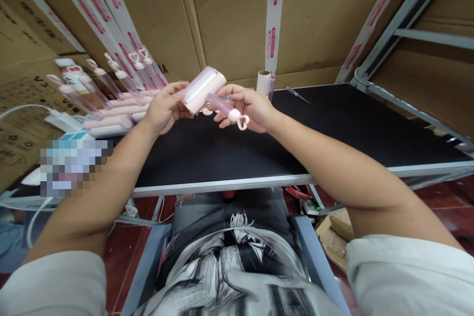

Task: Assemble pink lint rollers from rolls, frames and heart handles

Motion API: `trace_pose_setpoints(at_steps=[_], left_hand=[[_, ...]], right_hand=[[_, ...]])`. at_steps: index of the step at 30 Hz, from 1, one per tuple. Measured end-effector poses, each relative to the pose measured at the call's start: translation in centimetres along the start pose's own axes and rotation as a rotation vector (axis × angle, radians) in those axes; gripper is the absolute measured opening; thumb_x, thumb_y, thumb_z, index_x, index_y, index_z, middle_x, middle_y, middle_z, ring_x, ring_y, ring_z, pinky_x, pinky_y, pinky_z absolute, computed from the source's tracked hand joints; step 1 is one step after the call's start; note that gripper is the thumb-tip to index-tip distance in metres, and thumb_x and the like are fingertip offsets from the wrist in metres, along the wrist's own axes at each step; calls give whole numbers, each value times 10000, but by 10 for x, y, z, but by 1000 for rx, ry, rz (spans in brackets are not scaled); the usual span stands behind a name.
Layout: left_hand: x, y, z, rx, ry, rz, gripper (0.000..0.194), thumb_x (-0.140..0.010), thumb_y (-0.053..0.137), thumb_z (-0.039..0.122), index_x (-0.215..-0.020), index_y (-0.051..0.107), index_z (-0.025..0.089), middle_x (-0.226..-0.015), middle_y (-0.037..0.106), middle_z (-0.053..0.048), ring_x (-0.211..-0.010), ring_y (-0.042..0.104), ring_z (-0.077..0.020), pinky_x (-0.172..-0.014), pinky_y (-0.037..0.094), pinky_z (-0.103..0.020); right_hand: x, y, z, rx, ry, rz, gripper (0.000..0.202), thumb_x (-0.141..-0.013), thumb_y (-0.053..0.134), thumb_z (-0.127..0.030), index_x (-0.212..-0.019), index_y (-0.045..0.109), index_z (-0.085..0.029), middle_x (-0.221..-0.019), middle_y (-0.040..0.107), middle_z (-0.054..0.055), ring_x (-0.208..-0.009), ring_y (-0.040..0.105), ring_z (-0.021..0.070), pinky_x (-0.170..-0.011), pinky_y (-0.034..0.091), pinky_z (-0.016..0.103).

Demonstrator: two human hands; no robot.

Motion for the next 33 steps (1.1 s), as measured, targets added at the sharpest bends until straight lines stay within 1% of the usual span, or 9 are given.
trace_pose_setpoints(at_steps=[5, 9, 13, 17, 22, 25, 29, 31, 33], left_hand=[[12, 25, 4, 81, -169, -71, 525, -916, 776, 554, -1303, 624, 233, -952, 783, -34, -783, 806, -222, -639, 657, -325], [22, 44, 3, 3, -237, -150, 696, -866, 791, 735, -1287, 652, 198, -950, 798, -69, -832, 820, -240, -591, 636, -284], [25, 51, 4, -141, -197, -182, 790, -736, 930, 695, -1277, 717, 160, -970, 796, -75, -792, 779, -188, -552, 597, -219], [26, 53, 1, -156, -247, -190, 802, -716, 978, 562, -1348, 721, 140, -912, 798, -64, -715, 764, -180, -577, 630, -258], [30, 58, 1, -95, -250, -243, 932, -731, 939, 701, -1435, 654, 161, -975, 813, -98, -802, 816, -236, -633, 668, -305], [33, 62, -2, -37, -241, -308, 1030, -731, 863, 831, -1520, 577, 233, -1163, 810, -144, -937, 839, -273, -683, 687, -325], [32, 62, -8, -79, -215, -308, 969, -789, 765, 885, -1514, 585, 268, -1464, 695, -209, -1016, 835, -290, -679, 679, -324], [30, 62, -10, -158, -189, -297, 945, -819, 766, 854, -1521, 595, 245, -1477, 673, -225, -972, 828, -260, -654, 655, -295], [29, 62, -13, -223, -162, -303, 916, -837, 801, 790, -1523, 601, 218, -1400, 702, -208, -927, 813, -227, -640, 629, -270]], right_hand=[[2, 0, -4, 186, -192, 31, 643, -764, 945, -481, -1261, 613, -244, -1083, 782, 69, -877, 772, 221, -768, 662, 375], [-1, -6, -1, 438, -327, 84, 591, -836, 906, -616, -1221, 666, -237, -996, 719, 40, -798, 706, 189, -753, 619, 355], [-2, -7, 3, 579, -365, 60, 582, -885, 829, -696, -1209, 696, -230, -989, 713, 52, -807, 673, 199, -765, 580, 367], [-2, -7, 9, 661, -324, 66, 558, -922, 785, -697, -1230, 720, -237, -905, 703, 50, -758, 640, 210, -729, 557, 384], [4, -9, 3, 742, -357, 181, 501, -941, 773, -660, -1198, 760, -230, -895, 704, 73, -762, 623, 236, -728, 550, 416], [7, -12, -12, 781, -389, 231, 472, -955, 766, -635, -1165, 767, -212, -887, 707, 71, -752, 636, 233, -705, 540, 404], [8, -23, -52, 807, -442, 336, 407, -965, 799, -574, -1120, 753, -200, -851, 708, 54, -762, 676, 221, -670, 567, 372], [12, -30, -81, 815, -486, 413, 305, -975, 824, -465, -1065, 747, -184, -813, 711, 39, -712, 675, 178, -648, 574, 344], [19, -40, -112, 825, -512, 508, 138, -985, 805, -269, -952, 736, -155, -727, 701, 13, -609, 633, 110, -607, 543, 309]])
Point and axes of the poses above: each hand's wrist, its own x-axis away from the middle knuckle, its own y-axis out of the palm, z = x × y, the point moved 5 cm from there along -x, towards the middle knuckle
